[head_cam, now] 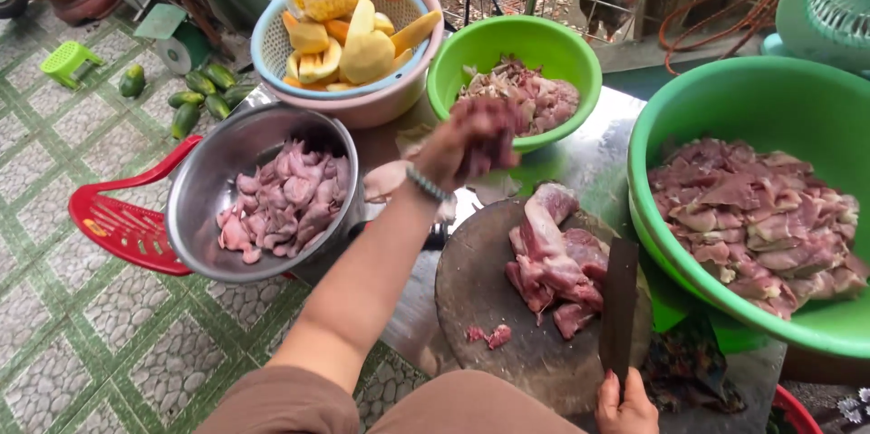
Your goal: The person retrieves pieces of raw meat from a plastic bag and places them on a wooden cutting board. They then use a large knife to slice the meat into smaller pieces, occasionally moving the cut portions aside on the board.
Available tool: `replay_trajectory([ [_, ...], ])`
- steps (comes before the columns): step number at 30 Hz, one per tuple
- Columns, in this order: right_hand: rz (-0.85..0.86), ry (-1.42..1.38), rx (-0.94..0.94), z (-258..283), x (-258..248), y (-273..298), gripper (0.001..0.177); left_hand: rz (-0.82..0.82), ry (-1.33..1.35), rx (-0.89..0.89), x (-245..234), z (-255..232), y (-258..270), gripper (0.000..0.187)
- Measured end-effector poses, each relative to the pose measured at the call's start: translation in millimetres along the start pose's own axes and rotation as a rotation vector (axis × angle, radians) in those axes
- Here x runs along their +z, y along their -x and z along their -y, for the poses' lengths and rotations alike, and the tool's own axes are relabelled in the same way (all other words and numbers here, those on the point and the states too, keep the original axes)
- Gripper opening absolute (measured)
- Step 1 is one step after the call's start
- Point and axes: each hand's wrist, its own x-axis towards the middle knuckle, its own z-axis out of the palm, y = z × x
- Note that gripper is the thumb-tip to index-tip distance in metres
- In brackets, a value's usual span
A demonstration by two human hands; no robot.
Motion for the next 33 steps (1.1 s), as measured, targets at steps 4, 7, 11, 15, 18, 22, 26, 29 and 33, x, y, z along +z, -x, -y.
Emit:
replay_trajectory([
  [4,-0.130,0.059,0.024,1.0,1.8,4.7,0.025,-0.230,-0.243,0.135,-18.4,-36.5,-101.6,0.049],
  [7,-0.117,0.197,-0.019,8.8,-4.3,9.1,0.020,-0.249,-0.293,-0.060,-55.1,-30.4,-147.0,0.066],
  [11,-0.047,0.170,0.085,24.2,-12.0,11.3,0.021,-0.167,-0.211,0.151,-122.4,24.6,-177.8,0.062],
  [15,0.018,0.209,0.121,45.6,-15.2,9.7,0.017,-0.192,-0.681,-0.143,-55.2,55.9,-98.3,0.029],
  [18,0.013,0.172,0.078,40.7,-15.3,9.8,0.016,0.309,-1.189,-0.554,-10.7,112.7,10.6,0.034],
  [22,0.034,0.202,0.027,24.0,-14.5,7.8,0.018,0.594,-1.608,-0.512,41.7,174.4,147.7,0.059],
  [26,0.089,0.151,-0.063,31.4,-24.7,5.6,0.016,0.301,-1.637,-0.473,21.8,232.5,199.6,0.015],
  [29,0.092,0.142,-0.172,33.9,-25.3,3.7,0.017,0.154,-1.603,-0.481,20.1,214.0,174.8,0.005],
  [33,0.173,-0.135,-0.042,49.6,-37.2,12.1,0.013,-0.071,-1.153,-0.263,27.8,138.2,86.1,0.006],
])
